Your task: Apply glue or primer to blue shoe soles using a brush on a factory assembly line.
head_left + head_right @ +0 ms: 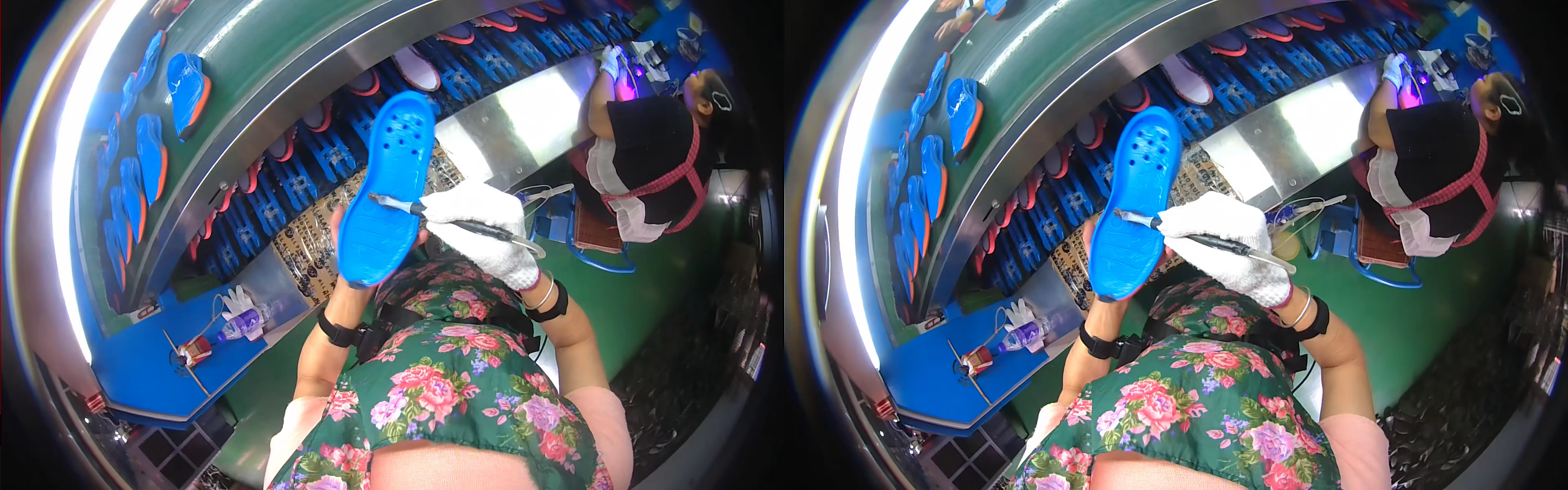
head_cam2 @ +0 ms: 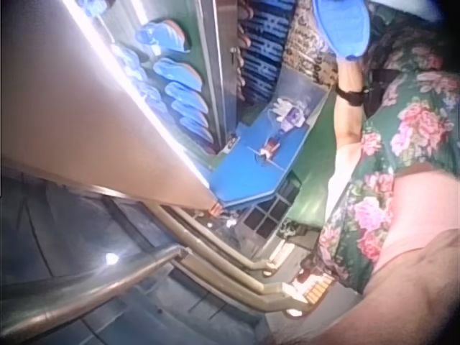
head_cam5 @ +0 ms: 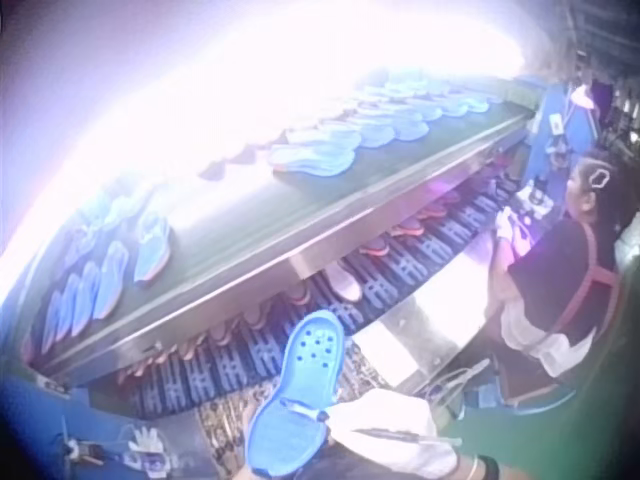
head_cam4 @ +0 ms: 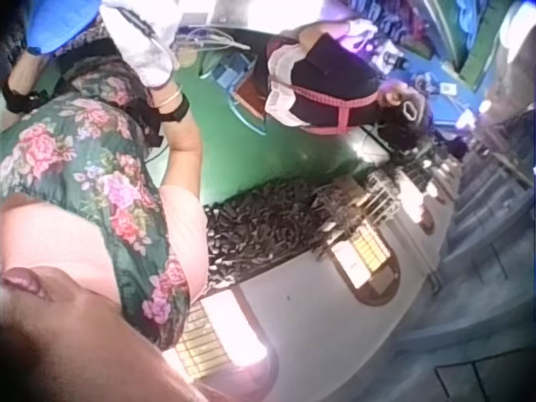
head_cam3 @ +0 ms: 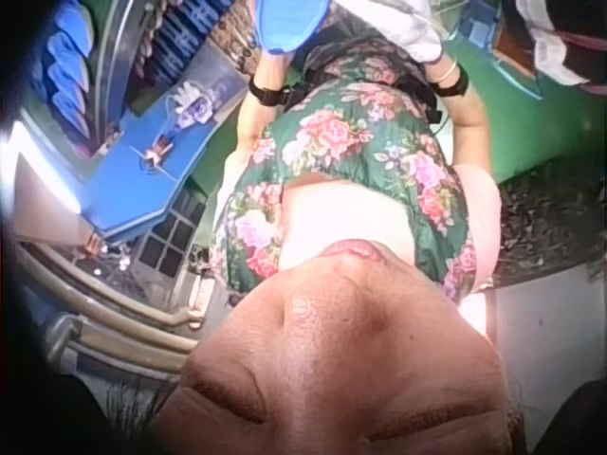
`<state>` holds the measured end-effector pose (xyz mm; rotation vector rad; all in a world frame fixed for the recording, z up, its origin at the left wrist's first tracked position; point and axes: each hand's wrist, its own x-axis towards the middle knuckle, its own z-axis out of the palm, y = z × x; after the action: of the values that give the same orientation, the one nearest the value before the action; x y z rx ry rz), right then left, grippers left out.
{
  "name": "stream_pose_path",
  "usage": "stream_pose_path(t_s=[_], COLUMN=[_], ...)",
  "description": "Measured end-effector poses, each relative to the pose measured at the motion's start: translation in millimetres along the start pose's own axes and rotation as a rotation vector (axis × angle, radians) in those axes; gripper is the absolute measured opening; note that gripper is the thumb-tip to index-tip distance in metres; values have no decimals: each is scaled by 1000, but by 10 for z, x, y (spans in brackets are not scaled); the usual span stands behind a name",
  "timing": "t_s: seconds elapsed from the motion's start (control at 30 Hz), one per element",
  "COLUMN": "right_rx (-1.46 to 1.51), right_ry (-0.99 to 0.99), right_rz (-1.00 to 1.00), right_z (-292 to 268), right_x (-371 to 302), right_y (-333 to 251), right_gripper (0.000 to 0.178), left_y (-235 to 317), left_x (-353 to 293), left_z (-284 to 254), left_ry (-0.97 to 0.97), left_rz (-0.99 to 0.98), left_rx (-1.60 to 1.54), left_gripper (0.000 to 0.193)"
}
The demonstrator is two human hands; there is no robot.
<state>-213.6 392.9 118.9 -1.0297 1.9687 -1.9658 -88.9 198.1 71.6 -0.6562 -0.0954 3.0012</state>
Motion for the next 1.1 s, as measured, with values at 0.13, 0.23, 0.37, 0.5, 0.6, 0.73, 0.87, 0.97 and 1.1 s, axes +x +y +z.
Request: stream_pose_path(t_s=[0.13, 0.23, 0.37, 0.5, 0.6, 0.73, 0.87, 0.97, 1.1], right_rx=[-124, -154, -174, -156, -380, -444, -320, -285, -261], right_ry=[35, 69, 52, -3, -9, -43, -123, -60, -10], right_rz=[-179, -227, -203, -315, -427, -392, -241, -288, -317], right_z=[-21, -23, -48, -148, -154, -58, -134, -175, -99], right_x=[130, 248, 424, 618, 666, 570, 451, 520, 443], right_y=[-47, -117, -213, -216, -189, -255, -237, -156, -178], right_gripper=[20, 15, 18, 29, 32, 32, 33, 34, 34], left_y=[-15, -199, -337, -427, -397, -386, -339, -347, -371], left_x=[173, 272, 202, 198, 236, 265, 268, 295, 332], left_z=[-149, 38, 212, 140, -54, -76, -212, -251, -154], left_ry=[-439, -175, 79, 133, 128, 93, 126, 29, 143], left_rz=[-86, 105, 140, 131, 137, 163, 137, 174, 178], left_rx=[19, 162, 433, 445, 384, 428, 441, 306, 512], left_gripper=[106, 105, 109, 101, 96, 91, 90, 89, 93])
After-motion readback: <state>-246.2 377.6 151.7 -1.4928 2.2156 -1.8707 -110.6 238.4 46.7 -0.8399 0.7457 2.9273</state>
